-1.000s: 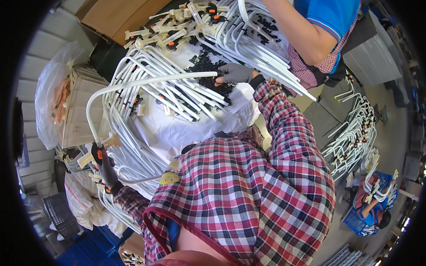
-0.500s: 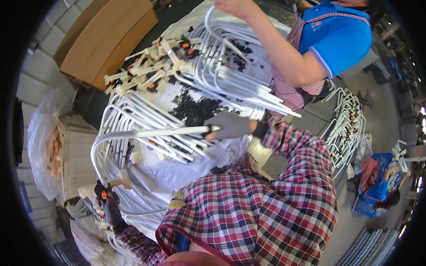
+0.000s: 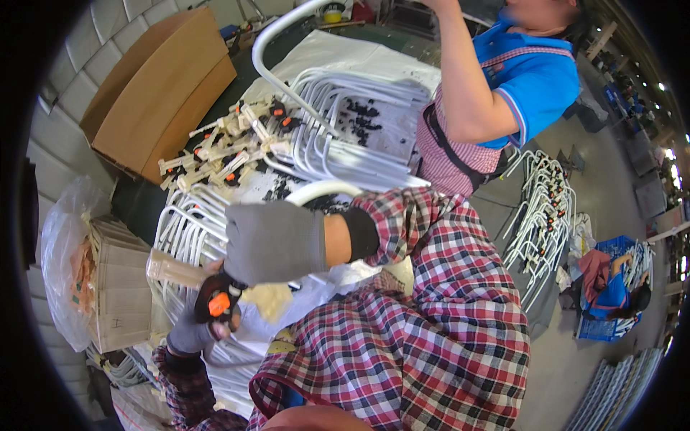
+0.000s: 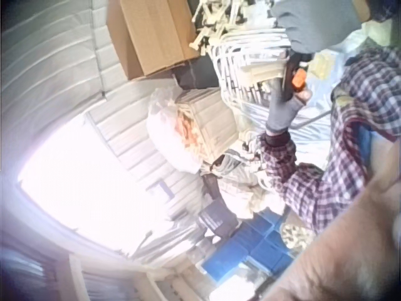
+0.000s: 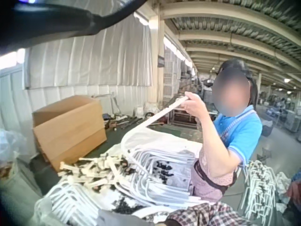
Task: The person assembles white plastic hangers by inserting black plastic clips into the ends of the hanger arms. The person repeatedly picks up hangers and clips, aligns them, and presses the clips into place. Completed hangers are stacked on a white sheet on the table.
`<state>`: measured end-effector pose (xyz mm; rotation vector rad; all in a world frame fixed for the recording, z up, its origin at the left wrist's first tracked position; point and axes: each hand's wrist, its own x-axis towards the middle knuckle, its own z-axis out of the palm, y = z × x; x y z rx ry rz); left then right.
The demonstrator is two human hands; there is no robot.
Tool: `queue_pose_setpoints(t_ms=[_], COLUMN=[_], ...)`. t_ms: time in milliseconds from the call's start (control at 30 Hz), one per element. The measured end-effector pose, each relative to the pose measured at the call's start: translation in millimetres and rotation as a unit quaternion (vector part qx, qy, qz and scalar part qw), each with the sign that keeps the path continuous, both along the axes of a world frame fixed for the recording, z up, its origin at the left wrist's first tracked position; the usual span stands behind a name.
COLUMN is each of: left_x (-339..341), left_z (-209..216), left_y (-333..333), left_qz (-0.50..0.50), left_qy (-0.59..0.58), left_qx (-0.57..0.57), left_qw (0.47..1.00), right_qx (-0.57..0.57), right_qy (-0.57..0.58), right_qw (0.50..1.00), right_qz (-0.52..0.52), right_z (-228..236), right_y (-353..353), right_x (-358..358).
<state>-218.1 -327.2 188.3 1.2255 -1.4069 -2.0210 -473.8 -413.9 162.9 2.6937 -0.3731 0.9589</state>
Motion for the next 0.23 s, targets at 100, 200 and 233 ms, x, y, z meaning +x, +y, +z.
queue_pose_setpoints(t_ms=[100, 200, 233], left_x=[-9.5, -18.7, -18.3], left_z=[-16.9, -36.5, -38.2], left_y=[-1.1, -18.4, -26.0], left_qz=[0.007, 0.014, -0.038], left_qy=[0.033, 0.003, -0.060], left_qx=[-0.025, -0.130, -0.227], left_qw=[0.999, 0.991, 0.971], right_qx=[-0.059, -0.043, -0.047], right_qy=[-0.051, -0.099, -0.104], right_qw=[0.997, 0.994, 0.993], right_qz=[0.015, 0.002, -0.018], right_z=[-9.0, -30.1, -36.3], right_y=[-3.8, -21.8, -24.4], right_x=[-0.4, -2.4, -5.9])
